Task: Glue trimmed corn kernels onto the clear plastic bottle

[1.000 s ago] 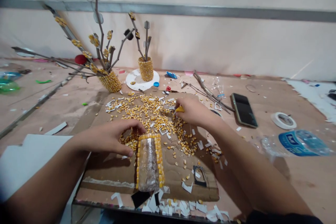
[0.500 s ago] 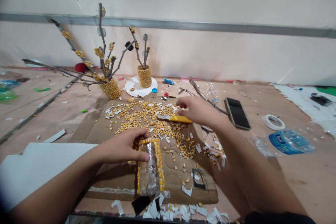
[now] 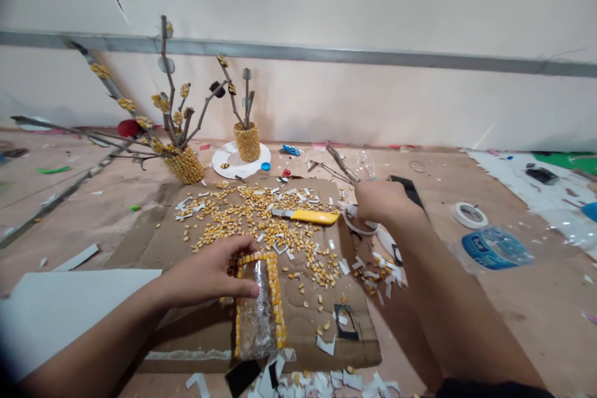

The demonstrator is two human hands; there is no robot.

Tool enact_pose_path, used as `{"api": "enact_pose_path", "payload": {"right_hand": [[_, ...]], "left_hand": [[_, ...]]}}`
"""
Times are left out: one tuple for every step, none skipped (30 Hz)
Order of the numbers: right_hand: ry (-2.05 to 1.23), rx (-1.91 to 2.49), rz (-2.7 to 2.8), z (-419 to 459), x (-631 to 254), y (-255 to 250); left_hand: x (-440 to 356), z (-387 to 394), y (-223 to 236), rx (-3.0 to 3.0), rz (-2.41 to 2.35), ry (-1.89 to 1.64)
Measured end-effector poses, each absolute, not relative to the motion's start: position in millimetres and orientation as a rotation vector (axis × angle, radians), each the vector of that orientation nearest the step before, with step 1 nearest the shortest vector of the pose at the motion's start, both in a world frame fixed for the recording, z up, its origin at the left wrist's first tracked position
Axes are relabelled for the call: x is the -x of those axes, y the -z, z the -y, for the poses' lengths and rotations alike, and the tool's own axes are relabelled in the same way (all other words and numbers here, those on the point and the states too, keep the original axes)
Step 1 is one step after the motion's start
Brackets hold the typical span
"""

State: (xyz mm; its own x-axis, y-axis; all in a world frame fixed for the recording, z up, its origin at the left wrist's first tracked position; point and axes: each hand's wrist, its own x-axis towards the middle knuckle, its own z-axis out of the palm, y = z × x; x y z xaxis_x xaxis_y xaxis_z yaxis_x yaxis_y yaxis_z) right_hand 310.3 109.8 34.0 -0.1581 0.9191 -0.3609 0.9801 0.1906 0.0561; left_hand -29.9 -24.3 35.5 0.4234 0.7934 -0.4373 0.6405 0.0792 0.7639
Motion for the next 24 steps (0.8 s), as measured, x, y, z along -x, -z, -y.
{"api": "enact_pose_path", "payload": {"right_hand": [[0.271,-1.787,-2.107,-110.0,-306.5,-30.7],[0.271,-1.78,-2.06,-110.4,-303.6,-28.8],[0.272,-1.769,-2.035,-110.7,-301.7,-28.6],[0.278,-1.754,-2.021,-110.5,-300.8,-30.1],[0.293,-1.741,-2.023,-109.6,-300.7,-33.4],[0.318,-1.733,-2.043,-107.8,-301.1,-38.2],[0.349,-1.727,-2.076,-105.1,-301.5,-43.9],[0.407,-1.735,-2.176,-101.5,-301.5,-50.1],[0.473,-1.733,-2.286,-97.2,-300.8,-56.1],[0.542,-1.704,-2.406,-92.3,-299.2,-61.7],[0.643,-1.64,-2.543,-87.1,-296.6,-66.4],[0.74,-1.55,-2.683,-81.8,-293.2,-70.2],[0.82,-1.442,-2.805,-76.6,-289.2,-73.0],[0.884,-1.336,-2.911,-71.6,-284.8,-75.1],[0.933,-1.25,-3.0,-67.0,-280.3,-76.6],[0.972,-1.195,-3.067,-62.7,-275.9,-77.6],[1.016,-1.166,-3.115,-58.9,-271.7,-78.1],[1.077,-1.162,-3.147,-55.6,-267.8,-78.3],[1.16,-1.176,-3.164,-52.7,-264.1,-78.0],[1.261,-1.204,-3.169,-50.5,-260.6,-77.0],[1.37,-1.24,-3.168,-48.7,-257.1,-75.4],[1.475,-1.283,-3.163,-47.3,-253.5,-72.9],[1.572,-1.332,-3.157,-46.3,-249.6,-69.7],[1.665,-1.386,-3.146,-45.5,-245.3,-65.7]], "left_hand": [[29.9,24.0,-35.3,-1.623,-1.28,-0.182],[30.1,23.7,-35.1,-1.62,-1.279,-0.183],[30.4,23.3,-35.2,-1.615,-1.28,-0.187],[31.0,23.0,-35.5,-1.606,-1.278,-0.191],[31.6,22.7,-36.0,-1.594,-1.272,-0.189],[32.4,22.4,-36.7,-1.583,-1.263,-0.18],[33.2,22.4,-37.6,-1.575,-1.255,-0.167],[34.0,22.4,-38.5,-1.57,-1.249,-0.155],[34.8,22.6,-39.5,-1.571,-1.245,-0.147],[35.5,22.9,-40.4,-1.574,-1.244,-0.143],[36.4,23.1,-41.3,-1.578,-1.245,-0.142],[37.4,23.1,-42.1,-1.582,-1.248,-0.146],[38.8,22.8,-42.9,-1.587,-1.248,-0.15],[40.7,22.0,-43.7,-1.598,-1.247,-0.153],[43.1,20.8,-44.4,-1.613,-1.245,-0.152],[46.1,19.1,-45.1,-1.631,-1.239,-0.148],[49.4,17.1,-45.6,-1.65,-1.224,-0.132],[53.0,14.8,-45.8,-1.661,-1.197,-0.11],[56.3,12.4,-45.4,-1.661,-1.164,-0.099],[59.1,10.0,-44.4,-1.662,-1.13,-0.091],[61.2,7.8,-42.5,-1.671,-1.102,-0.087],[62.4,5.9,-39.8,-1.673,-1.076,-0.085],[62.6,4.2,-36.4,-1.666,-1.055,-0.087],[62.0,2.9,-32.3,-1.655,-1.035,-0.086]]}}
